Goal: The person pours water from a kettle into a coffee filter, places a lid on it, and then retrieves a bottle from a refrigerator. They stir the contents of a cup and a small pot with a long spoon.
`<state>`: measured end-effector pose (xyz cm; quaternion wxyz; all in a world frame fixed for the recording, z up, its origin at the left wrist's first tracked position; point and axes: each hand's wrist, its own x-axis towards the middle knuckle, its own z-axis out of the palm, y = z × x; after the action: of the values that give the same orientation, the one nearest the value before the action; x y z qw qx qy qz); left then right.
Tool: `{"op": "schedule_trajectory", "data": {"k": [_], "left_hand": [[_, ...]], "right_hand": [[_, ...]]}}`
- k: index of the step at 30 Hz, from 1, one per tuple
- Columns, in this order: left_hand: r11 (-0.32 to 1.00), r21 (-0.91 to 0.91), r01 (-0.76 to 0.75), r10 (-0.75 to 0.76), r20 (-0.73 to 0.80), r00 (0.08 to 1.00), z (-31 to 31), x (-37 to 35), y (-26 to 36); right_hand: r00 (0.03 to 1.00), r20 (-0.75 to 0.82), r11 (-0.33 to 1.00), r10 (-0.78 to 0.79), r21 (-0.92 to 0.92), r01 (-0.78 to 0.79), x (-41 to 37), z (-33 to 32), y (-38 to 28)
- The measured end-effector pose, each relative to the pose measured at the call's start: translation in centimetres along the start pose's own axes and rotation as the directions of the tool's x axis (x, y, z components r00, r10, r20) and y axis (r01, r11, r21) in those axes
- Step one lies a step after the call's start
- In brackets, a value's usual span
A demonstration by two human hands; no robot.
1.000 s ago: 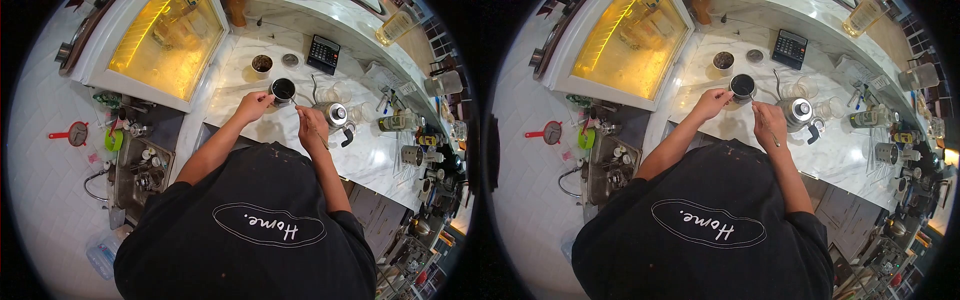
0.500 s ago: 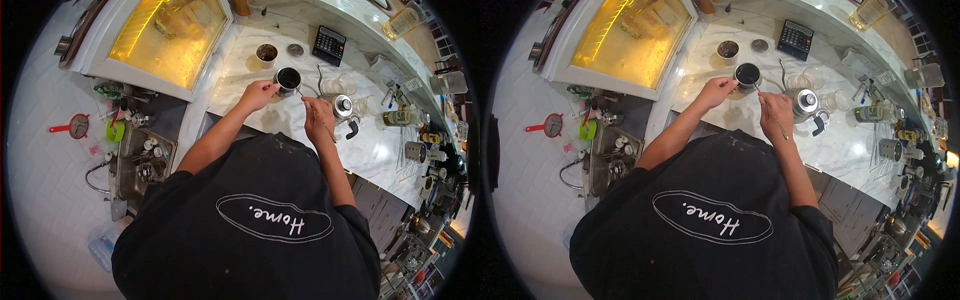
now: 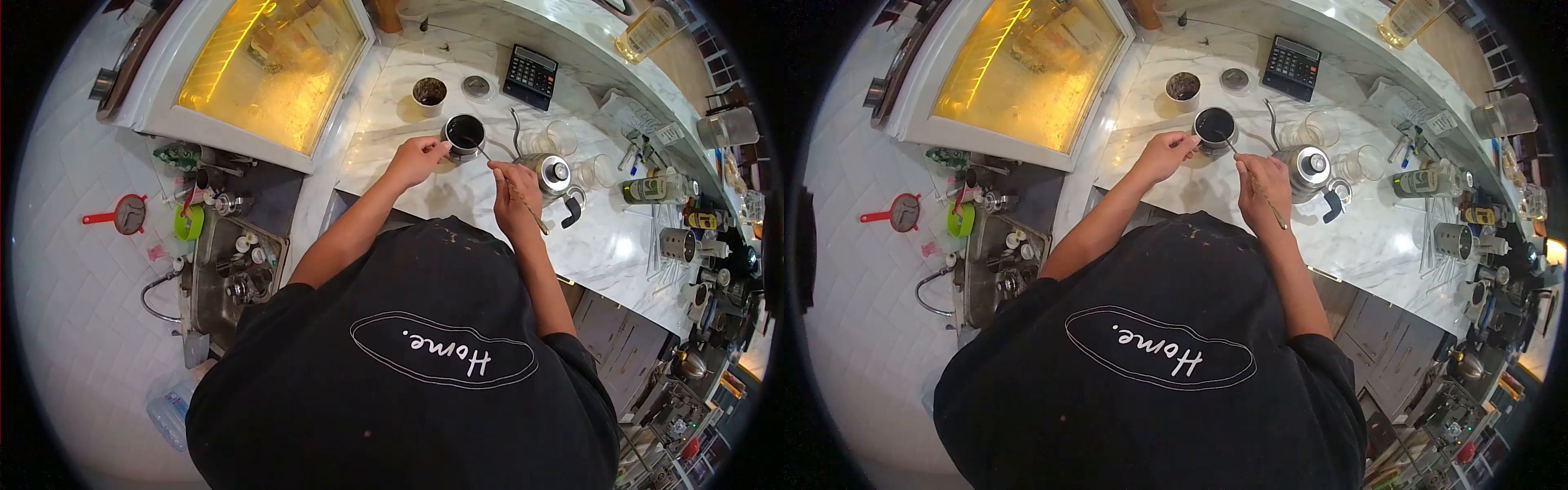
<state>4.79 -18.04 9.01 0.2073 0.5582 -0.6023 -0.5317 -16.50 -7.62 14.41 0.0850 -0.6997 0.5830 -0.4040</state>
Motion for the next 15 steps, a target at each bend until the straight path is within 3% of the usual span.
{"op": "schedule_trajectory", "data": {"k": [15], "left_hand": [[1.0, -0.001, -0.01, 0.01, -0.017, 1.0, 0.22, 0.25, -0.64]], "right_hand": [[1.0, -0.007, 1.0, -0.003, 0.019, 0.003, -0.07, 0.03, -0.12]]}}
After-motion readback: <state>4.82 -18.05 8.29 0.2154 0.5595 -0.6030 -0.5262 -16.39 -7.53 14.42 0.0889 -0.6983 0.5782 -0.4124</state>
